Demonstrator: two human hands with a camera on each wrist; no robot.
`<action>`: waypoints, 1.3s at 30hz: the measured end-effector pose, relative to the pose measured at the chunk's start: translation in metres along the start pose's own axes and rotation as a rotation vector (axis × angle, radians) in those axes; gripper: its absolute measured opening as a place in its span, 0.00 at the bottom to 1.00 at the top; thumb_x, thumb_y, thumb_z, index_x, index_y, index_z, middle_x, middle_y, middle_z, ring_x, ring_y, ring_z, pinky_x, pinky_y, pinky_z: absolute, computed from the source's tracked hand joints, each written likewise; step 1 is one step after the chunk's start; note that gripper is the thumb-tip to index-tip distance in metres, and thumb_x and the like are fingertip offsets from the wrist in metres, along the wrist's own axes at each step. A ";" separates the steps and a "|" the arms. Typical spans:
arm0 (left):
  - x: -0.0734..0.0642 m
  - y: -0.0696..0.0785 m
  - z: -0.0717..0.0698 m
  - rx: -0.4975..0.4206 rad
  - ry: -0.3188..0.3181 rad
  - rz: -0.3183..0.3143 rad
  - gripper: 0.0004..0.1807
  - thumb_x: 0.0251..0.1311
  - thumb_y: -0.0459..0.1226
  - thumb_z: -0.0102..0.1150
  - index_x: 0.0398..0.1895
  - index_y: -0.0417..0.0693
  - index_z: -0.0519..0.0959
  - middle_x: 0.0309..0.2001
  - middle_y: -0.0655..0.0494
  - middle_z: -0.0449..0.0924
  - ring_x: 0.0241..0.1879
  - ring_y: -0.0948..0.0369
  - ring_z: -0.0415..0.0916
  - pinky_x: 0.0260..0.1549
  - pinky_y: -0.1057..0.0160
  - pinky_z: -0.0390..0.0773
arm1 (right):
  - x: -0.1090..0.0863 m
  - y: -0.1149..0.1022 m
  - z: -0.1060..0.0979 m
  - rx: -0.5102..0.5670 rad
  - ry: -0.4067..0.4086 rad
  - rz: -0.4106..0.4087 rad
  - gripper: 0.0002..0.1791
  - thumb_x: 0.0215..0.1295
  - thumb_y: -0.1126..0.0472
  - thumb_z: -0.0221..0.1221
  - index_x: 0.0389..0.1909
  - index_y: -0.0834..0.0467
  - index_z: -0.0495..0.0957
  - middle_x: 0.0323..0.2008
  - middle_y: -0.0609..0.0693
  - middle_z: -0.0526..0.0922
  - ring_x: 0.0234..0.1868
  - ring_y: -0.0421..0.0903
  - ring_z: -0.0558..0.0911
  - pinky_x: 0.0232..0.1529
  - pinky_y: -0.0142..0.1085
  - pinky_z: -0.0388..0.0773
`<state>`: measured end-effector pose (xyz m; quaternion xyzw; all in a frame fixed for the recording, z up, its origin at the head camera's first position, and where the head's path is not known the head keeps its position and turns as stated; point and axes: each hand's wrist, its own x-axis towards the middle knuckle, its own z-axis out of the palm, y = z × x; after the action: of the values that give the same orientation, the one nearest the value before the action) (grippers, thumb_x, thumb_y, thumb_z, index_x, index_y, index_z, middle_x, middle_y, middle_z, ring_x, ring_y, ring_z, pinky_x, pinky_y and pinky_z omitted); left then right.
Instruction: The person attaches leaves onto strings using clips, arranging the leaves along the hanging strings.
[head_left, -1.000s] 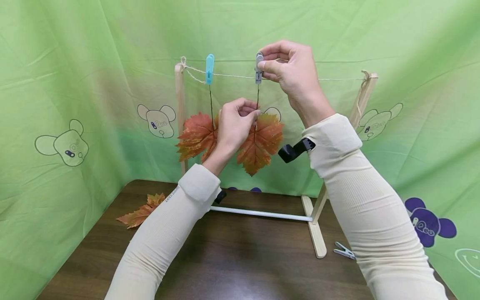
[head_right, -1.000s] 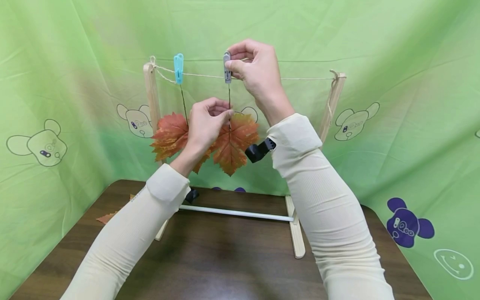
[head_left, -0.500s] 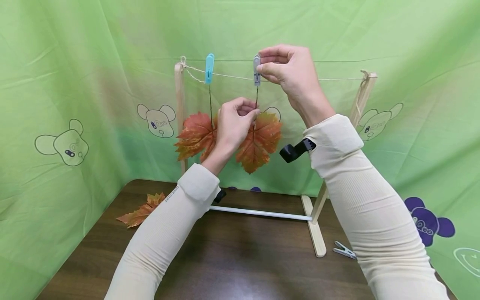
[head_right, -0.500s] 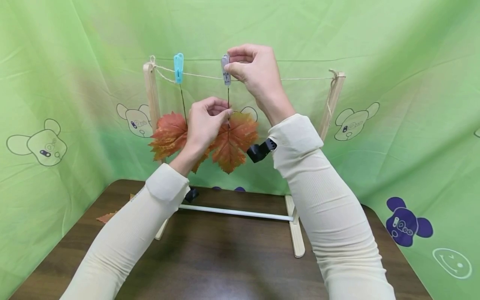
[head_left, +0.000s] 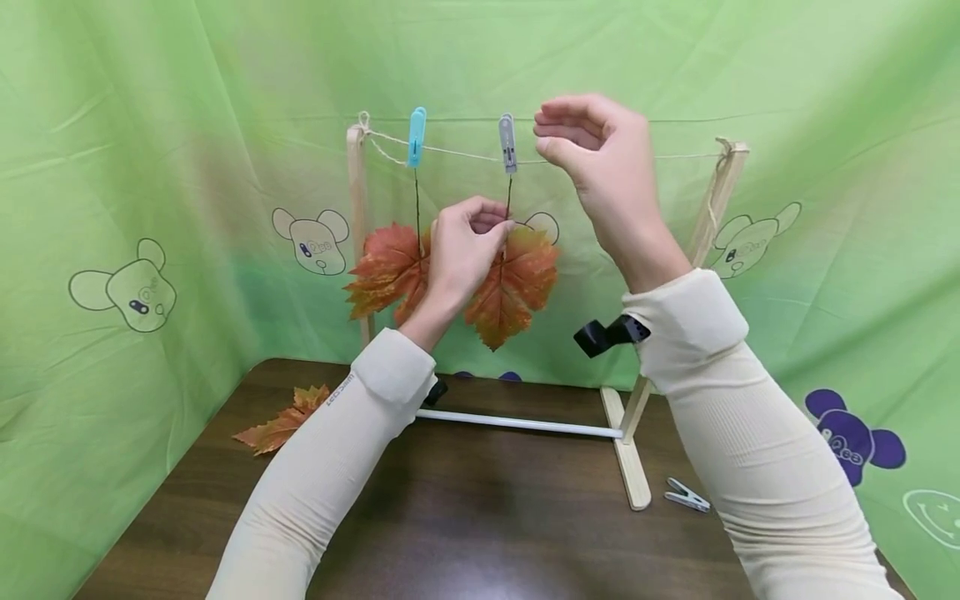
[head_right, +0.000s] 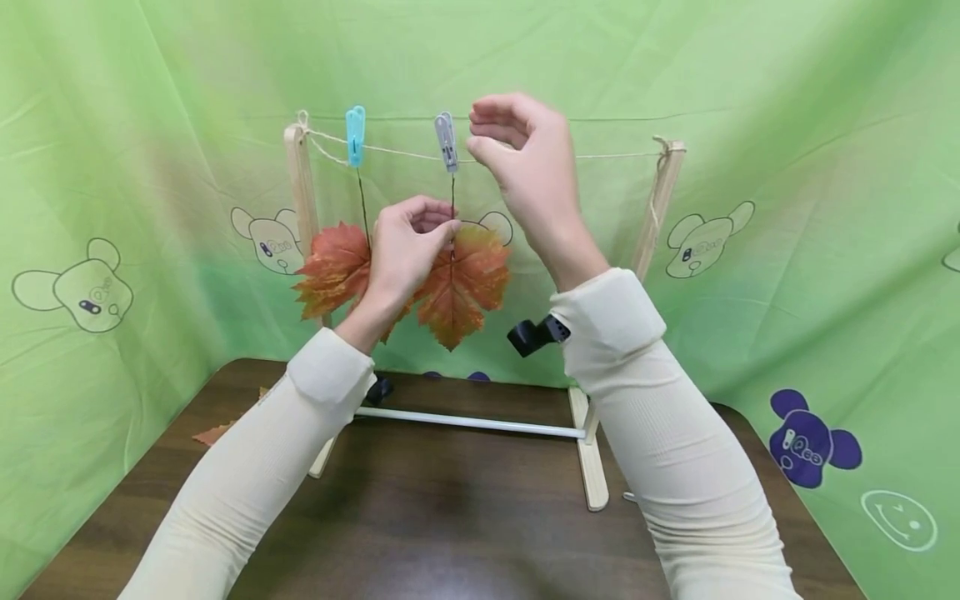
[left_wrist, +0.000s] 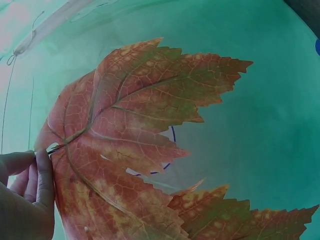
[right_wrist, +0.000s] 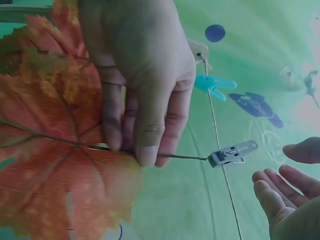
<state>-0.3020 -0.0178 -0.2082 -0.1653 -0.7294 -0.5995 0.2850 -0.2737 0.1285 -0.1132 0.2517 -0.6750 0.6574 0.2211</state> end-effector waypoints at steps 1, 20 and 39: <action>0.001 0.000 0.000 0.003 0.000 -0.001 0.07 0.66 0.31 0.69 0.44 0.36 0.88 0.40 0.45 0.90 0.36 0.56 0.87 0.35 0.67 0.84 | -0.005 0.000 -0.002 0.001 0.001 -0.014 0.16 0.65 0.76 0.63 0.53 0.66 0.84 0.50 0.55 0.86 0.56 0.50 0.86 0.60 0.33 0.81; -0.008 0.002 -0.017 0.009 0.030 0.060 0.15 0.68 0.29 0.65 0.57 0.39 0.85 0.51 0.44 0.89 0.48 0.56 0.88 0.49 0.61 0.86 | -0.070 0.025 -0.052 -0.031 0.021 -0.052 0.14 0.68 0.72 0.65 0.53 0.66 0.85 0.49 0.52 0.89 0.53 0.43 0.88 0.54 0.25 0.81; -0.084 -0.016 -0.095 0.175 0.001 0.165 0.12 0.67 0.33 0.69 0.51 0.41 0.87 0.45 0.49 0.90 0.43 0.59 0.86 0.37 0.71 0.81 | -0.124 0.050 -0.086 -0.283 -0.022 -0.025 0.16 0.71 0.70 0.64 0.57 0.65 0.83 0.51 0.41 0.90 0.56 0.35 0.86 0.57 0.21 0.79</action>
<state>-0.2245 -0.1048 -0.2607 -0.1990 -0.7628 -0.5081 0.3470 -0.2114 0.2210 -0.2270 0.2336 -0.7602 0.5501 0.2549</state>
